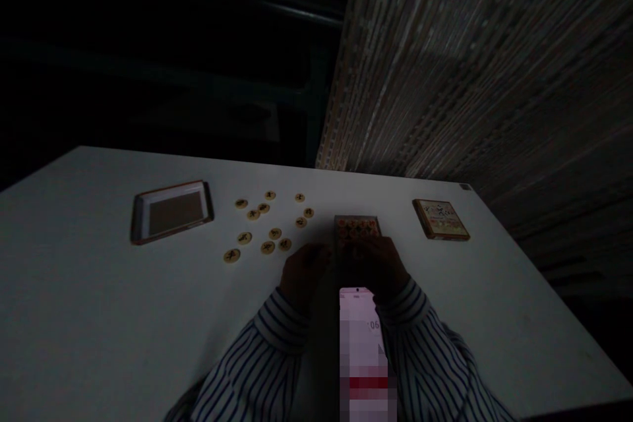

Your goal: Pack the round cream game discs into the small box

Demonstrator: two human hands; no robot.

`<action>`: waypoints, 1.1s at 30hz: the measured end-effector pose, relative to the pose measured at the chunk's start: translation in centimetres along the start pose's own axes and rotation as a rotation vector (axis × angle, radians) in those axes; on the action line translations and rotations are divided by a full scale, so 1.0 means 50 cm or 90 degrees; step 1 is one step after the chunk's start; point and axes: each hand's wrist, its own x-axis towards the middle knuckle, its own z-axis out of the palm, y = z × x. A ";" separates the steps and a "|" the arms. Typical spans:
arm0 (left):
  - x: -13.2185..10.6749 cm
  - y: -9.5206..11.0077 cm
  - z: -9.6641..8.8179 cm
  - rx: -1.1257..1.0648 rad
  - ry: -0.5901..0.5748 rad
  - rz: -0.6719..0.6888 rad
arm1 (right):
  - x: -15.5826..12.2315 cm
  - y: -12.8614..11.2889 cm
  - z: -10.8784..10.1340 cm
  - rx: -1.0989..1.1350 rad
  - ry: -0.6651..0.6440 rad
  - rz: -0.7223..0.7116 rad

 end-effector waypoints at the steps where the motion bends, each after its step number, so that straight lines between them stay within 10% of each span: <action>1: 0.001 -0.004 0.002 0.005 0.004 0.001 | -0.001 0.003 0.004 -0.008 0.000 0.003; 33: 0.000 -0.019 0.007 0.068 0.035 0.010 | -0.006 0.013 0.023 -0.032 -0.057 0.027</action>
